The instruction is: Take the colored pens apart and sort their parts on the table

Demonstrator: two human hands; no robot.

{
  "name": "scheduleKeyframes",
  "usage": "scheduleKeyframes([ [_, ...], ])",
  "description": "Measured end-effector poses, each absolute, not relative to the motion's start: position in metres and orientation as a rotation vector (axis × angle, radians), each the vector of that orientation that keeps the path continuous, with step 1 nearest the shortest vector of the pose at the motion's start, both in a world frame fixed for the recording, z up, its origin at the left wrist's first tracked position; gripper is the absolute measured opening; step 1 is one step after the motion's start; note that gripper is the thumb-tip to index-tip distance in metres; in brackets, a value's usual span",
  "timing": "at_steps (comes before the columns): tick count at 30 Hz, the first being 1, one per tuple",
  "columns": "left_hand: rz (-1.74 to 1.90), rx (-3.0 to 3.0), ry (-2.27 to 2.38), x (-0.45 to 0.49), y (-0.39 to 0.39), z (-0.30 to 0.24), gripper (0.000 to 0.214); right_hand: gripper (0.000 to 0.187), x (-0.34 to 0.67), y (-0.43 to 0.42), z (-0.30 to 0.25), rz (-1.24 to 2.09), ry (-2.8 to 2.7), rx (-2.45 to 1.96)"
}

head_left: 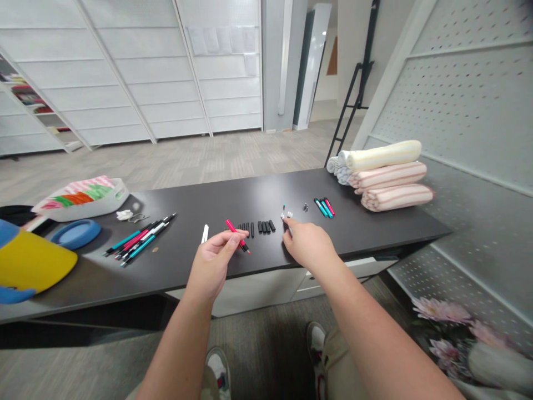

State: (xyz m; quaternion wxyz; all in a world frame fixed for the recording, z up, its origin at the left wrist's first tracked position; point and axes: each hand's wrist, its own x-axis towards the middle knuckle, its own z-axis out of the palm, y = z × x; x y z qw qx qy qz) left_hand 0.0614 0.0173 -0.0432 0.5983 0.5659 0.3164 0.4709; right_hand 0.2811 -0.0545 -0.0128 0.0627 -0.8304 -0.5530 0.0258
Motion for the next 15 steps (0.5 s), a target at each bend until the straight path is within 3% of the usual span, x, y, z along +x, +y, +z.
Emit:
scheduleKeyframes([
  [7, 1.110, 1.301, 0.711, 0.063, 0.017, -0.042, 0.022, 0.032, 0.275, -0.059, -0.013, 0.160, -1.698, -2.207],
  [11, 1.097, 1.285, 0.726, 0.064, 0.017, -0.041, 0.027, 0.041, 0.259, -0.059, -0.014, 0.425, -1.946, -1.700],
  [15, 1.097, 1.324, 0.734, 0.064, 0.019, -0.043, 0.027, 0.038, 0.242, -0.053, -0.021, 0.461, -1.991, -1.574],
])
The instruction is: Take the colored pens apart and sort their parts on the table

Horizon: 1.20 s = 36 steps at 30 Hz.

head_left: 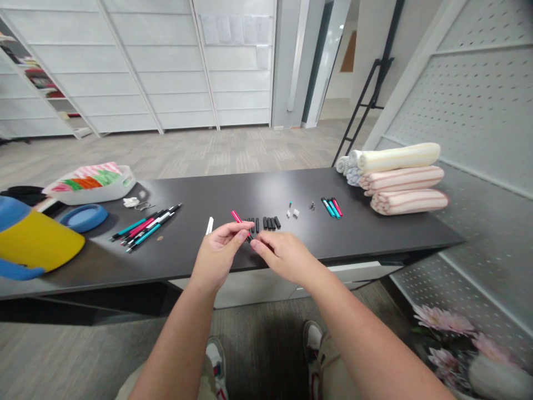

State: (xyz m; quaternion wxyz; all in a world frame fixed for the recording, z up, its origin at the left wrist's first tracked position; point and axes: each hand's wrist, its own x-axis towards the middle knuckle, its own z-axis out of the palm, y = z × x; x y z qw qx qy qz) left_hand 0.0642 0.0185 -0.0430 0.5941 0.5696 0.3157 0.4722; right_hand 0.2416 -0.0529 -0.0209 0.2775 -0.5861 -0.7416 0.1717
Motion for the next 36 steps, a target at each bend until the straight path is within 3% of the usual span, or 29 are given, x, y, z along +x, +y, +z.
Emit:
scheduleKeyframes([
  [4, 1.153, 1.306, 0.706, 0.066, 0.018, -0.043, 0.035, 0.034, 0.232, -0.046, -0.027, 0.456, -1.950, -1.561],
  [10, 1.207, 1.109, 0.645, 0.067, 0.016, -0.036, 0.080, 0.033, 0.235, -0.047, -0.027, 0.559, -1.918, -1.487],
  [23, 1.205, 0.933, 0.704, 0.069, 0.021, -0.034, 0.038, 0.039, 0.246, -0.047, -0.028, 0.632, -1.788, -1.356],
  [36, 1.276, 0.991, 0.740, 0.072, 0.021, -0.038, 0.035, 0.019, 0.239, -0.043, -0.034, 0.667, -1.533, -1.427],
])
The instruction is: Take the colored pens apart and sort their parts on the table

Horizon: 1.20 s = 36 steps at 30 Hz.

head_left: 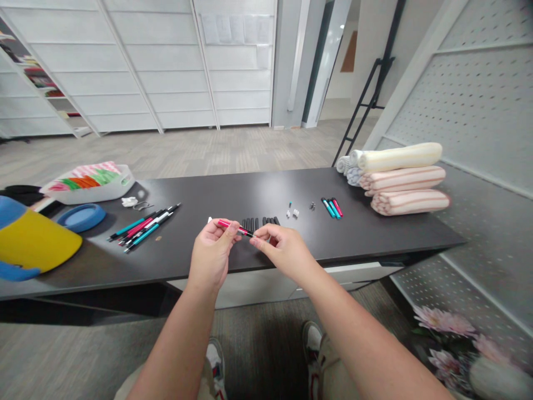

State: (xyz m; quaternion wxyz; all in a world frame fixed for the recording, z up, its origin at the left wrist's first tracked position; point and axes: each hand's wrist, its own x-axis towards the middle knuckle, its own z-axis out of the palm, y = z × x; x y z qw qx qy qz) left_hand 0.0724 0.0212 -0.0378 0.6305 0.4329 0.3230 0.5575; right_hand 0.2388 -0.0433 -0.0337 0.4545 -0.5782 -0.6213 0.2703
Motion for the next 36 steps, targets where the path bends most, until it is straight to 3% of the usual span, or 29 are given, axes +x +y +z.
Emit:
scheduleKeyframes([
  [7, 1.256, 1.001, 0.732, 0.0724, 0.0209, -0.0369, 0.032, 0.026, 0.2400, -0.0442, -0.0342, 0.653, -1.581, -1.465],
  [11, 1.248, 1.008, 0.743, 0.0730, 0.0213, -0.0368, 0.032, 0.015, 0.2384, -0.0431, -0.0380, 0.728, -1.481, -1.448],
  [15, 1.241, 1.020, 0.748, 0.0729, 0.0224, -0.0382, 0.032, 0.024, 0.2372, -0.0422, -0.0390, 0.785, -1.443, -1.451],
  [22, 1.242, 1.026, 0.747, 0.0730, 0.0220, -0.0395, 0.030, 0.014, 0.2373, -0.0434, -0.0396, 0.794, -1.451, -1.427],
  [26, 1.246, 1.010, 0.747, 0.0728, 0.0225, -0.0401, 0.032, 0.022, 0.2371, -0.0426, -0.0408, 0.806, -1.434, -1.439],
  [36, 1.234, 1.013, 0.768, 0.0736, 0.0232, -0.0404, 0.033, 0.011, 0.2372, -0.0444, -0.0396, 0.770, -1.433, -1.429],
])
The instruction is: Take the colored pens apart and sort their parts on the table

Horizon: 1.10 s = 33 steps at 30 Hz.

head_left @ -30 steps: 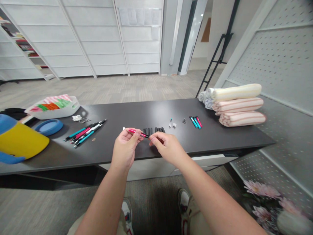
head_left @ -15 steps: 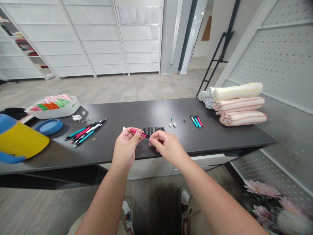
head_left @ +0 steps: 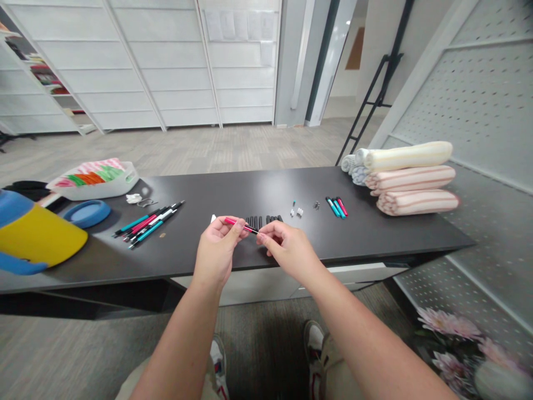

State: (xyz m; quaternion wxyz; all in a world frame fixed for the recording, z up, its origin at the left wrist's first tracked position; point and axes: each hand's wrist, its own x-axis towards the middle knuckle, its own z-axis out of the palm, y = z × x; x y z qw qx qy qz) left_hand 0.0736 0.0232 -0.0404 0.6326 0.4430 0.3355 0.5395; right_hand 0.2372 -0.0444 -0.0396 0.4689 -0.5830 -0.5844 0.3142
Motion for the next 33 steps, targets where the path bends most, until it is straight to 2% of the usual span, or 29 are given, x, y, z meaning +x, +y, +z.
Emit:
scheduleKeyframes([
  [6, 1.276, 1.012, 0.795, 0.076, 0.024, -0.041, 0.047, 0.012, 0.236, -0.043, -0.045, 0.744, -1.369, -1.410],
  [14, 1.251, 1.016, 0.723, 0.073, 0.018, -0.036, 0.050, 0.025, 0.241, -0.040, -0.045, 0.899, -1.164, -1.357],
  [23, 1.309, 0.988, 0.758, 0.073, 0.021, -0.039, 0.033, 0.031, 0.244, -0.039, -0.042, 0.975, -1.154, -1.311],
  [33, 1.295, 0.987, 0.738, 0.072, 0.019, -0.036, 0.035, 0.040, 0.247, -0.038, -0.040, 1.038, -1.050, -1.279],
])
